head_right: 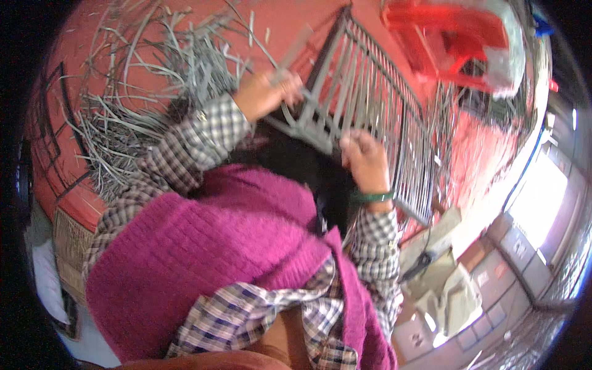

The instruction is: The person weaves thin strips of material through the vertical ribs of a curved metal basket frame. They repeatedly pick up strips, thread them through the ribs, and tuck the ends to secure them. The basket frame is held and rotated as needed to access different sections.

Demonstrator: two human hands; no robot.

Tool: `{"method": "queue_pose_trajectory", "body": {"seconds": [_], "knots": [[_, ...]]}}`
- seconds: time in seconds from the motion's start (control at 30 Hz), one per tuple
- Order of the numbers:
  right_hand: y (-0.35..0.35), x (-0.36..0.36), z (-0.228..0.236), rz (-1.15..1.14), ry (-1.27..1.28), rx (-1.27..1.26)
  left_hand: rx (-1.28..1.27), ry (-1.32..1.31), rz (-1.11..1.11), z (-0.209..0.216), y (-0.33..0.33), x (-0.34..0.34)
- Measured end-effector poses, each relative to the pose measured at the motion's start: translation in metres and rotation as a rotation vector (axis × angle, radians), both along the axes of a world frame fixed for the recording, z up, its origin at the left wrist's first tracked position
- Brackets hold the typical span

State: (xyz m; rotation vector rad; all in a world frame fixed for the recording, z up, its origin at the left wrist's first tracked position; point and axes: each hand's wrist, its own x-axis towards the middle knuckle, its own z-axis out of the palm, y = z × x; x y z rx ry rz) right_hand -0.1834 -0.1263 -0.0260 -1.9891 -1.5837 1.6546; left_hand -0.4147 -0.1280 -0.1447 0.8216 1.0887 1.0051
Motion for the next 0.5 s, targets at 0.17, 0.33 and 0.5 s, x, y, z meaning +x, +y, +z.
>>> {"method": "queue_pose_trajectory", "body": {"seconds": [0.17, 0.33, 0.5], "knots": [[0.004, 0.013, -0.004, -0.252, 0.168, 0.05, -0.043, -0.311, 0.008, -0.013, 0.014, -0.03], [0.006, 0.026, -0.004, -0.251, 0.104, 0.085, -0.075, 0.05, 0.043, 0.0, 0.025, -0.042], [0.008, 0.05, 0.002, -0.259, -0.024, 0.129, 0.166, 0.194, 0.081, 0.017, 0.04, -0.051]]}}
